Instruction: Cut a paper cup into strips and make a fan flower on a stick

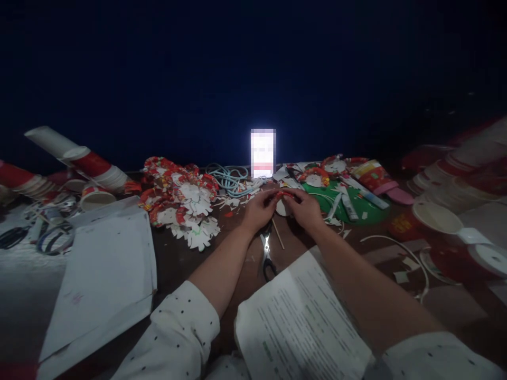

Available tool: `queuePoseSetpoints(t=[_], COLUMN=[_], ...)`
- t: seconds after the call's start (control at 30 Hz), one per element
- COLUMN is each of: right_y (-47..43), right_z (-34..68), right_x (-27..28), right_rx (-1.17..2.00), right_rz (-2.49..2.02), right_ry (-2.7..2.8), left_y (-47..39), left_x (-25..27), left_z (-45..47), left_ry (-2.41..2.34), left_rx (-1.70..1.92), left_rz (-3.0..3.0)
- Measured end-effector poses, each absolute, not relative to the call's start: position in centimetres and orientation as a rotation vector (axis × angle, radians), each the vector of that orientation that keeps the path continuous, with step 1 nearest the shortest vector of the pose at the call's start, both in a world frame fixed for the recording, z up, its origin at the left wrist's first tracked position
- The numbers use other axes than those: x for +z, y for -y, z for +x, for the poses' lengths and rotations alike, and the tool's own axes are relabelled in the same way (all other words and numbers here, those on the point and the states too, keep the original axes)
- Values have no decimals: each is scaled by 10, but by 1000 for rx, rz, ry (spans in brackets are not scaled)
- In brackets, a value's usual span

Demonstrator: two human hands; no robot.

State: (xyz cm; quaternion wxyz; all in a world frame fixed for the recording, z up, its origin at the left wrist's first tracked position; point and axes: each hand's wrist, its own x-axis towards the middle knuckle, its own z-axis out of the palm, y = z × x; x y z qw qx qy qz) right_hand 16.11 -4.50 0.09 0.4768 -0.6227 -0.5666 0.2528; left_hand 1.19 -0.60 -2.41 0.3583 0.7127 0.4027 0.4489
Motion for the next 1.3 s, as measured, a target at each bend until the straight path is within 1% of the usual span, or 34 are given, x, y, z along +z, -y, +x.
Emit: queuePoseSetpoints(t=[0.37, 0.6, 0.87, 1.3], right_y=[41, 39, 39, 42], right_z=[162, 164, 164, 160], right_x=[-6, -9, -12, -8], right_rx=[618, 640, 630, 438], right_rz=[-1489, -1479, -1506, -1555], right_ry=[1445, 1464, 1497, 1719], left_y=[10, 11, 12, 12], left_x=[-18, -16, -13, -19], left_z=[9, 9, 8, 10], left_ry=[-1084, -1051, -1148, -1302], left_rx=[1240, 1219, 1142, 1052], left_rz=[1987, 1996, 2143, 2251])
